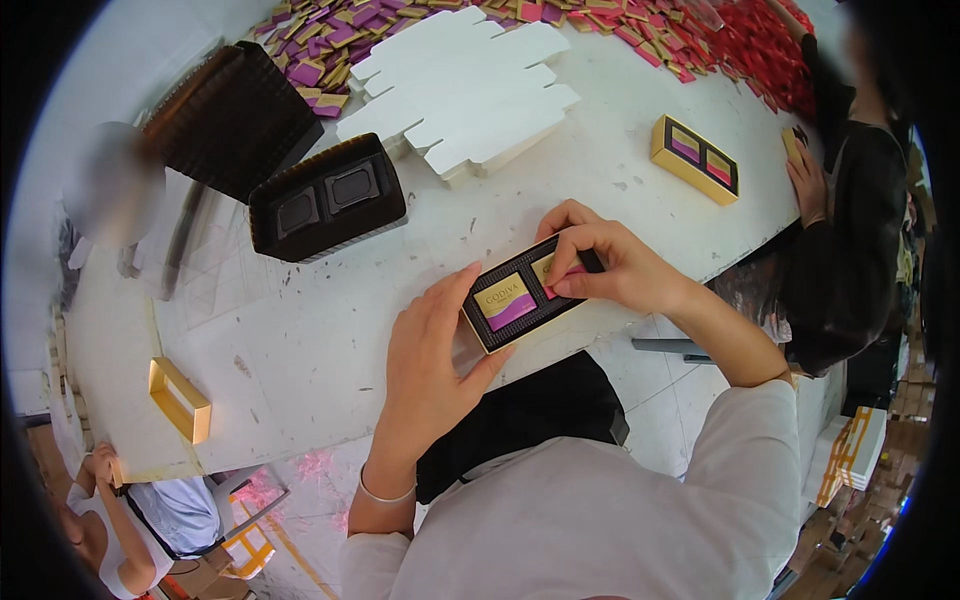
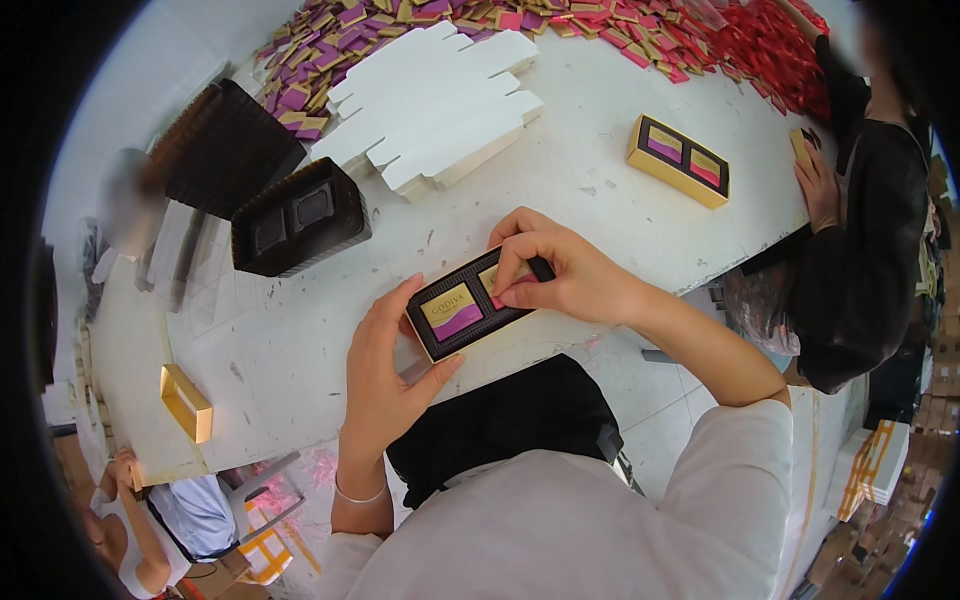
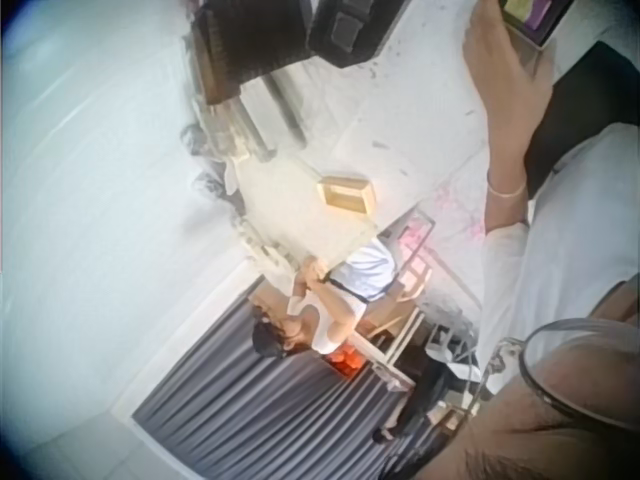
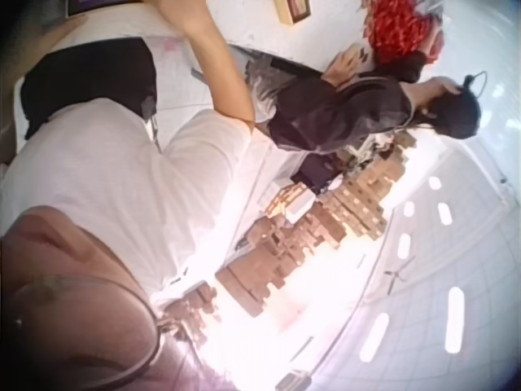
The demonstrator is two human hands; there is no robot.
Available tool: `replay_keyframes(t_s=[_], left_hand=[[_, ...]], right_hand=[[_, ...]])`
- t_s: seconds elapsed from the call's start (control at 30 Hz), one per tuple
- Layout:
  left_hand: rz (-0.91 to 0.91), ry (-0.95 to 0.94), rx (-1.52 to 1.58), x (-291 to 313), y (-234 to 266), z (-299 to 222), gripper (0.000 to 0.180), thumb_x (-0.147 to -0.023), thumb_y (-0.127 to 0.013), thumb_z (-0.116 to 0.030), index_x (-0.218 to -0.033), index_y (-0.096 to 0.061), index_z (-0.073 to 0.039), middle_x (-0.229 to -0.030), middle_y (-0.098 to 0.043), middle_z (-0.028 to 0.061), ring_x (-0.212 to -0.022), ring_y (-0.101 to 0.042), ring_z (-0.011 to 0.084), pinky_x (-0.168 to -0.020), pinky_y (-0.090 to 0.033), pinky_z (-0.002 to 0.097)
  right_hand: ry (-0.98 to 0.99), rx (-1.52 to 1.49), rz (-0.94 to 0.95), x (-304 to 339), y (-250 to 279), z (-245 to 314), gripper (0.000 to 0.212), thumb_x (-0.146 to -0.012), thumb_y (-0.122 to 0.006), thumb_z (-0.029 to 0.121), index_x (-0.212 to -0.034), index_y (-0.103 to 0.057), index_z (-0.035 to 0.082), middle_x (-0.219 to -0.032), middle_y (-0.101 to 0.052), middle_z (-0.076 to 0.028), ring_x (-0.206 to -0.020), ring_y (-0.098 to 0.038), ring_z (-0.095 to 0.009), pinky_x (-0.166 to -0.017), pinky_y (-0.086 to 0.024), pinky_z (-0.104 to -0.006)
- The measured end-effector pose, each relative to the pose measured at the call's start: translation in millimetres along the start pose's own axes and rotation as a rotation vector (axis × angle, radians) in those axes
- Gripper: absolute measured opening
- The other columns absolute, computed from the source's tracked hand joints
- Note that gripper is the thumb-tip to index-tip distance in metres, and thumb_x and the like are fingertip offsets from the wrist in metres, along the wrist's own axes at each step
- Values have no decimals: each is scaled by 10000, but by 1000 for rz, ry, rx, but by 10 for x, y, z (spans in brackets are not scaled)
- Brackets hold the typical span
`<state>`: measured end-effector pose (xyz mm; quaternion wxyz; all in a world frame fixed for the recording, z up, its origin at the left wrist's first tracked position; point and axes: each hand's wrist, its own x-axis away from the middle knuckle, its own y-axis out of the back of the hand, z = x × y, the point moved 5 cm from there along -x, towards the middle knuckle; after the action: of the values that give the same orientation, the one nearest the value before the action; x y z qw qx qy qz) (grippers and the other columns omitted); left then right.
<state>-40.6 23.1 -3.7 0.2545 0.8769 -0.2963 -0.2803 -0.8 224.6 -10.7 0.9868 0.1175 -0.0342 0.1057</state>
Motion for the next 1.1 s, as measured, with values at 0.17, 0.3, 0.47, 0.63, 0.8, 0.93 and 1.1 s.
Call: replay_keyframes(t_s=[0.17, 0.3, 0.47, 0.63, 0.8, 0.93, 1.1], left_hand=[[14, 38, 32, -35, 6, -5, 749, -652, -811, -141, -1322, -486, -63, -1104, -593, 109, -821, -554, 226, -767, -453, 319], [5, 24, 50, -37, 4, 23, 743, -659, -809, -150, -1323, -487, -65, -1112, -591, 107, -825, -555, 239, -750, -455, 332], [-52, -30, 40, 114, 232, -84, 733, -716, -785, -242, -1352, -464, -71, -1382, -454, 165, -1080, -528, 320, -945, -406, 405], [-680, 66, -511, 699, 1460, 113, 662, -710, -785, -290, -1281, -535, -66, -1358, -462, 196, -1229, -434, 383, -1010, -340, 476], [-835, 680, -1055, 1416, 2238, 760, 697, -732, -780, -289, -1323, -485, -70, -1337, -465, 209, -1230, -430, 413, -1003, -357, 494], [-731, 870, -816, 1616, 2252, 1034, 709, -723, -770, -236, -1342, -460, -83, -1277, -527, 195, -1170, -510, 365, -959, -426, 435], [-424, 432, -412, 1300, 1744, 706, 687, -700, -722, -146, -1332, -466, -70, -1243, -563, 167, -1117, -554, 329, -943, -449, 393]], right_hand=[[180, 128, -102, 82, 118, 61, 159, -844, -697, 189, -944, -659, 71, -1292, -431, -140, -1157, -464, -254, -1002, -378, -382], [400, 725, -175, 213, 37, 247, 386, -784, -747, 268, -1085, -618, 63, -1359, -406, -202, -1230, -414, -375, -1062, -317, -471], [378, 704, -218, 348, 195, 59, 452, -724, -736, 86, -1137, -555, 42, -1299, -448, -226, -1202, -441, -409, -1034, -340, -473], [193, 1116, -604, 1116, 1519, -518, 501, -778, -649, 14, -1257, -504, 34, -1396, -425, -197, -1355, -322, -382, -1110, -259, -463], [304, 1123, -677, 860, 1684, -326, 396, -872, -602, 54, -1253, -496, 24, -1436, -398, -156, -1354, -334, -340, -1083, -308, -430], [339, 986, -659, 187, 1185, 86, 279, -856, -619, 35, -1129, -569, 12, -1372, -474, -164, -1265, -450, -328, -1032, -363, -412], [666, 925, -334, -516, -54, 835, 349, -773, -693, 36, -1108, -598, 20, -1311, -508, -166, -1255, -459, -360, -1011, -395, -417]])
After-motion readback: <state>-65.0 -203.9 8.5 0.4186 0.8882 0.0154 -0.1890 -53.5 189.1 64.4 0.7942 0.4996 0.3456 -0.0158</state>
